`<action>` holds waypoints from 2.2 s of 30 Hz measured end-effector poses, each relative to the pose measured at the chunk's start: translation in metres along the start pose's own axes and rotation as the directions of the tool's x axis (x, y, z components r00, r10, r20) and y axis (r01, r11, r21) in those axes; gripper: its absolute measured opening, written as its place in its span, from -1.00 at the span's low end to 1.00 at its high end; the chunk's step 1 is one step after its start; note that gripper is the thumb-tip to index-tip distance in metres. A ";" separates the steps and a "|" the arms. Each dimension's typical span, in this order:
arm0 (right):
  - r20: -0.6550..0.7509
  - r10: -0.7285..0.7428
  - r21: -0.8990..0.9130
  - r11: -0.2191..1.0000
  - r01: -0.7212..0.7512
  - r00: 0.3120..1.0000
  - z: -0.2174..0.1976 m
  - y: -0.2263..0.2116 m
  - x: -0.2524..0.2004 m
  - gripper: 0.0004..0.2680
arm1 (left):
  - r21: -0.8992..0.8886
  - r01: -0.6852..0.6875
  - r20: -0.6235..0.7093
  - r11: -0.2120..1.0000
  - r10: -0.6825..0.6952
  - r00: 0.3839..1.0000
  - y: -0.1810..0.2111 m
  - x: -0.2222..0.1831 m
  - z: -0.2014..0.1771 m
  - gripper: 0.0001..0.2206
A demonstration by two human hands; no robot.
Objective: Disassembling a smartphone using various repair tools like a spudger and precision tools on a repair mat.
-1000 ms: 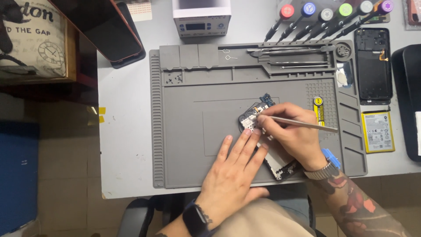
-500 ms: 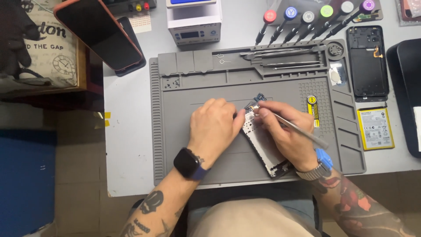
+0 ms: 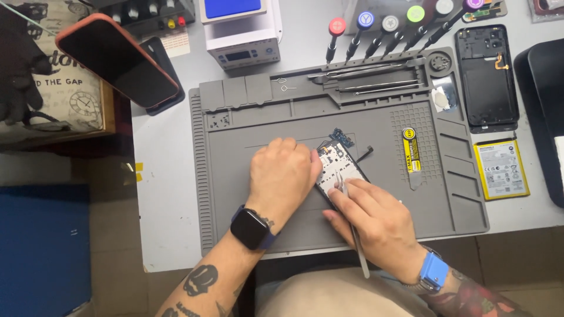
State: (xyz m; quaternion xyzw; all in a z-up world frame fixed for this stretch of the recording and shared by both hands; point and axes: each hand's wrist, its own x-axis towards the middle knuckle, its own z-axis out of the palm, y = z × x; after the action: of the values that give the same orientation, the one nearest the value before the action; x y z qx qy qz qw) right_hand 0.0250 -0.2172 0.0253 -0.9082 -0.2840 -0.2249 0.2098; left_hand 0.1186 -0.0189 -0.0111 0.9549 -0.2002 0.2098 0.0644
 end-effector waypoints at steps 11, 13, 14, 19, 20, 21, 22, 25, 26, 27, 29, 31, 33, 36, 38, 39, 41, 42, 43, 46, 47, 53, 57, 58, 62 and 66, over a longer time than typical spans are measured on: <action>-0.009 0.014 -0.027 1.000 -0.014 1.000 0.002 0.000 0.000 -0.81 | 0.058 0.059 0.029 0.997 -0.061 0.998 0.010 -0.001 -0.002 -0.74; -0.012 0.014 -0.022 1.000 -0.014 1.000 0.001 -0.001 0.001 -0.82 | 0.031 0.088 0.044 0.996 -0.089 0.995 0.009 -0.001 -0.002 -0.69; -0.009 0.014 -0.012 1.000 -0.014 1.000 0.001 0.000 0.002 -0.82 | 0.035 0.076 0.052 0.997 -0.078 0.996 0.008 -0.002 -0.001 -0.74; -0.011 0.017 -0.026 0.999 -0.018 1.000 0.000 -0.001 0.001 -0.83 | -0.006 0.128 0.097 0.992 -0.127 0.987 0.006 -0.001 -0.002 -0.76; -0.016 0.022 -0.031 0.999 -0.023 1.000 0.001 -0.001 0.000 -0.83 | -0.021 0.142 0.124 0.990 -0.138 0.983 0.006 -0.001 -0.001 -0.76; -0.022 0.024 -0.035 0.999 -0.025 0.999 0.001 -0.001 0.000 -0.83 | -0.034 0.157 0.150 0.987 -0.150 0.977 0.005 0.001 -0.001 -0.76; -0.022 0.022 -0.034 0.999 -0.023 1.000 0.001 -0.002 0.001 -0.83 | -0.033 0.160 0.149 0.987 -0.153 0.977 0.004 -0.001 -0.002 -0.76; -0.025 0.019 -0.026 0.999 -0.019 1.000 0.000 -0.002 0.002 -0.84 | -0.090 0.155 0.218 0.984 -0.132 0.967 0.002 -0.001 -0.004 -0.86; -0.028 0.021 -0.031 0.999 -0.021 0.999 0.001 -0.002 0.001 -0.84 | -0.076 0.165 0.205 0.983 -0.147 0.968 0.002 0.002 -0.004 -0.75; -0.028 0.022 -0.035 0.999 -0.023 0.999 0.001 -0.002 0.001 -0.83 | -0.062 0.178 0.193 0.982 -0.163 0.968 0.002 0.003 -0.005 -0.64; -0.027 0.020 -0.035 0.999 -0.021 0.999 0.001 -0.002 0.001 -0.83 | -0.065 0.173 0.188 0.983 -0.159 0.969 0.004 0.002 -0.003 -0.72; -0.025 0.020 -0.036 0.999 -0.021 1.000 0.000 -0.002 0.001 -0.83 | -0.069 0.167 0.185 0.983 -0.152 0.971 0.005 0.001 -0.002 -0.80; -0.030 0.022 -0.046 0.999 -0.023 0.999 0.000 -0.002 0.001 -0.84 | -0.073 0.168 0.180 0.983 -0.152 0.972 0.003 0.001 -0.003 -0.82; -0.034 0.019 -0.042 0.999 -0.021 0.999 0.002 -0.002 0.000 -0.84 | -0.066 0.196 0.216 0.978 -0.178 0.960 0.004 0.007 -0.001 -0.68; -0.034 0.026 -0.038 0.999 -0.028 0.999 0.001 -0.002 0.000 -0.84 | -0.089 0.192 0.254 0.977 -0.164 0.953 0.001 0.004 -0.002 -0.78; -0.036 0.031 -0.032 0.999 -0.032 0.999 0.001 -0.002 0.001 -0.85 | -0.108 0.189 0.290 0.976 -0.151 0.945 0.000 0.002 -0.002 -0.88; -0.036 0.029 -0.031 0.999 -0.030 0.999 0.001 -0.002 0.001 -0.85 | -0.090 0.215 0.304 0.972 -0.179 0.936 0.001 0.009 -0.007 -0.78; -0.036 0.027 -0.030 0.999 -0.028 0.999 0.001 -0.002 0.001 -0.85 | -0.070 0.241 0.318 0.968 -0.208 0.925 0.002 0.012 -0.009 -0.67; -0.035 0.026 -0.029 0.999 -0.027 0.999 0.001 -0.003 0.001 -0.85 | -0.070 0.242 0.318 0.968 -0.209 0.925 0.001 0.011 -0.008 -0.67; -0.034 0.033 -0.052 0.998 -0.035 0.999 0.000 -0.003 0.000 -0.85 | -0.113 0.213 0.293 0.970 -0.172 0.940 0.002 0.009 -0.006 -0.81; -0.036 0.032 -0.050 0.998 -0.034 0.999 0.000 -0.003 0.000 -0.85 | -0.105 0.223 0.308 0.969 -0.182 0.934 0.001 0.009 -0.007 -0.80; -0.031 0.024 -0.040 0.999 -0.025 0.999 -0.001 -0.004 0.002 -0.85 | -0.116 0.235 0.324 0.965 -0.187 0.928 -0.002 0.009 -0.007 -0.80; -0.034 0.025 -0.054 0.998 -0.027 0.999 0.001 -0.004 0.001 -0.84 | -0.095 0.252 0.338 0.963 -0.207 0.918 0.001 0.016 -0.010 -0.71; -0.037 0.024 -0.053 0.998 -0.026 0.999 0.001 -0.003 0.002 -0.84 | -0.092 0.251 0.337 0.964 -0.207 0.919 -0.003 0.014 -0.011 -0.71; -0.032 0.024 -0.037 0.999 -0.026 0.999 -0.002 0.000 -0.002 -0.85 | -0.224 0.292 0.374 0.930 -0.195 0.907 -0.017 0.006 -0.030 -0.83; 0.031 0.252 0.156 0.955 -0.254 0.967 -0.002 0.004 -0.006 -0.83 | -0.365 0.371 0.275 0.854 -0.282 0.919 -0.034 -0.020 -0.052 -0.91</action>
State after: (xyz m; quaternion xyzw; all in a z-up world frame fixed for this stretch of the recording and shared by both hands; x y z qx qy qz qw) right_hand 0.0222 -0.2240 0.0226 -0.9186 -0.1837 -0.1679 0.3070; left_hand 0.0968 0.0296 0.0258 0.9567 -0.0796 0.0463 0.2761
